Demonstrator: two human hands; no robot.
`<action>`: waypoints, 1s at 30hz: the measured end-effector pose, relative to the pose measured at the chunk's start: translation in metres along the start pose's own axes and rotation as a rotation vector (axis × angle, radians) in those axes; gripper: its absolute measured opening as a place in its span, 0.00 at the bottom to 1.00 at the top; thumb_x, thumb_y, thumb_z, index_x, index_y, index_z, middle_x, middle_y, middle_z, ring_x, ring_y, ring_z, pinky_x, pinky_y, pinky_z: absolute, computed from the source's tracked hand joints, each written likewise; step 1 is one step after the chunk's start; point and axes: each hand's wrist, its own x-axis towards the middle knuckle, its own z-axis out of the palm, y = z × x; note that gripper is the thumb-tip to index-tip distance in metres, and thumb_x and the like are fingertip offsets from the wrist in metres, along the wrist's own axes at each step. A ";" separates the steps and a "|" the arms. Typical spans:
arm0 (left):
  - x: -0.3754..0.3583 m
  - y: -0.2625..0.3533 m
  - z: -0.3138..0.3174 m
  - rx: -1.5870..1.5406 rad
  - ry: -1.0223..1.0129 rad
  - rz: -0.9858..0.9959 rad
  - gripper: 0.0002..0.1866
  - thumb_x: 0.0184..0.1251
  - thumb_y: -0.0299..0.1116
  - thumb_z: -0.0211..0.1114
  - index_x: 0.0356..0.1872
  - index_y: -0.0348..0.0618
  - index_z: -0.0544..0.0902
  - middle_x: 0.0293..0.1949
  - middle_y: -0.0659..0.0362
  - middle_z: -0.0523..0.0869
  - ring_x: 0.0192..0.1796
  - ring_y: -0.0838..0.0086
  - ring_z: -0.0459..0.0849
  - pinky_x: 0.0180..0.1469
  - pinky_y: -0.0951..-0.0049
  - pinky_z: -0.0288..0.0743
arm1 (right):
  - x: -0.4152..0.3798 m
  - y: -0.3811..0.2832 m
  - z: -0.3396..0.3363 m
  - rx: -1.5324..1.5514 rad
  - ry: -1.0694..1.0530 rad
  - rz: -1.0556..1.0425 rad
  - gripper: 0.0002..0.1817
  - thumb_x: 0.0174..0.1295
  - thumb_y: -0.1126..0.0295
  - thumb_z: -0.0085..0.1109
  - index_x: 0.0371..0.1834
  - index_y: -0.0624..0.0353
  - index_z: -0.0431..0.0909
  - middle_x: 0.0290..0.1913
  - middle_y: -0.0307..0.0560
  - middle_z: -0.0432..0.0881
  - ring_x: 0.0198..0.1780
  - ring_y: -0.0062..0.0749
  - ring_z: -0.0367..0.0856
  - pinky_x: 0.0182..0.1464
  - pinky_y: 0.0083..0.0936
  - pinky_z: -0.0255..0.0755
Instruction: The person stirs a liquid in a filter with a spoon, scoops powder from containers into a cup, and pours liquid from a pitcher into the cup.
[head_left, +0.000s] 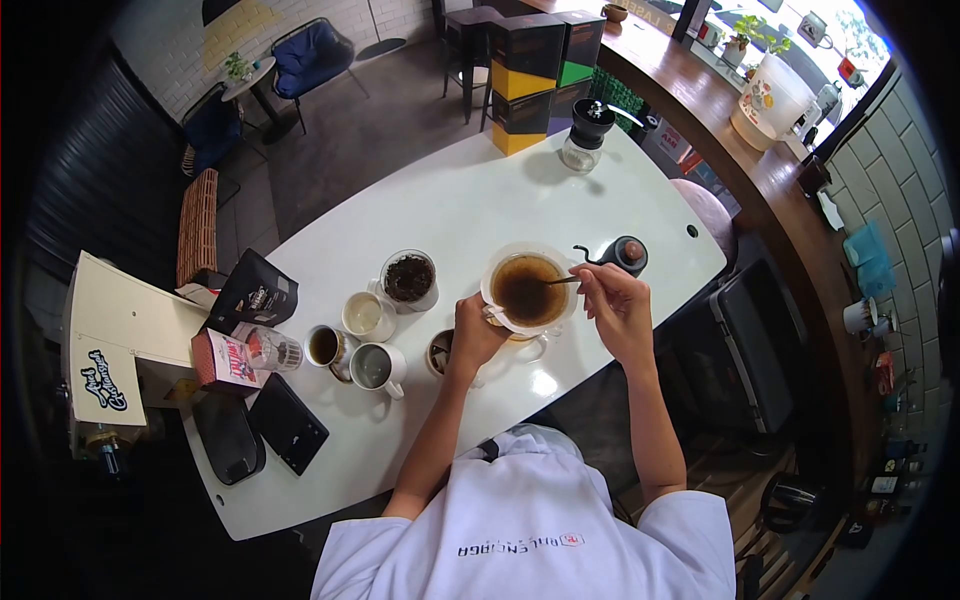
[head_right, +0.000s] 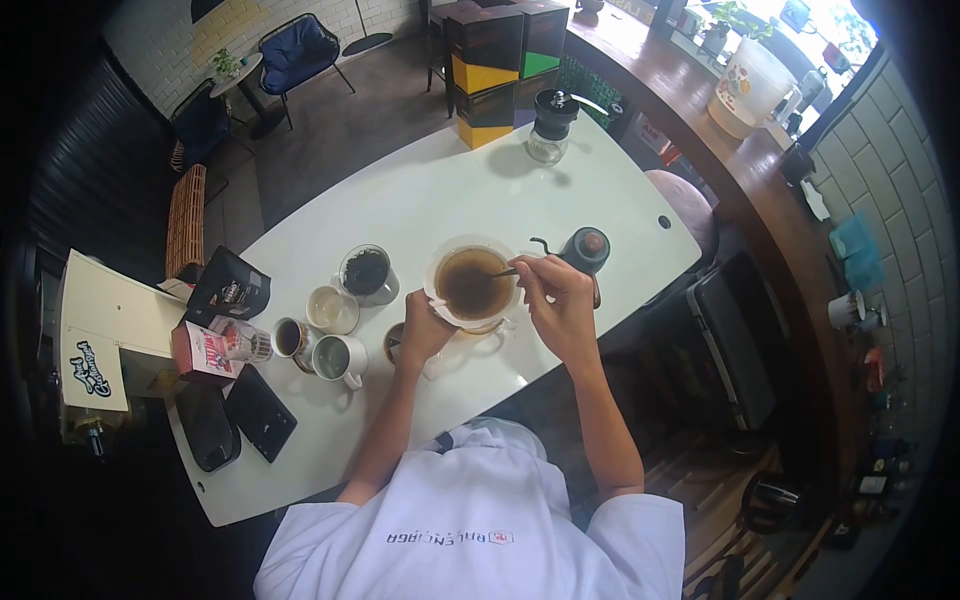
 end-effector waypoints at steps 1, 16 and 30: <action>0.000 0.000 0.000 0.004 -0.008 -0.008 0.22 0.46 0.26 0.82 0.46 0.34 0.87 0.40 0.51 0.92 0.45 0.67 0.92 0.49 0.68 0.83 | 0.000 0.002 0.000 -0.014 -0.012 -0.014 0.11 0.74 0.71 0.58 0.46 0.67 0.87 0.29 0.37 0.79 0.26 0.12 0.73 0.26 0.13 0.67; 0.000 0.001 0.001 -0.024 0.005 0.008 0.21 0.47 0.26 0.81 0.45 0.33 0.87 0.40 0.50 0.92 0.44 0.66 0.92 0.48 0.68 0.84 | -0.001 -0.007 0.001 0.071 -0.041 0.050 0.12 0.75 0.69 0.57 0.44 0.68 0.87 0.25 0.37 0.80 0.24 0.12 0.74 0.25 0.13 0.68; 0.001 -0.001 0.001 -0.022 0.008 0.011 0.22 0.46 0.25 0.82 0.45 0.33 0.87 0.40 0.51 0.92 0.43 0.68 0.92 0.48 0.68 0.84 | -0.001 -0.007 0.001 0.037 -0.104 0.034 0.11 0.73 0.70 0.59 0.46 0.68 0.87 0.29 0.41 0.79 0.23 0.15 0.76 0.26 0.16 0.69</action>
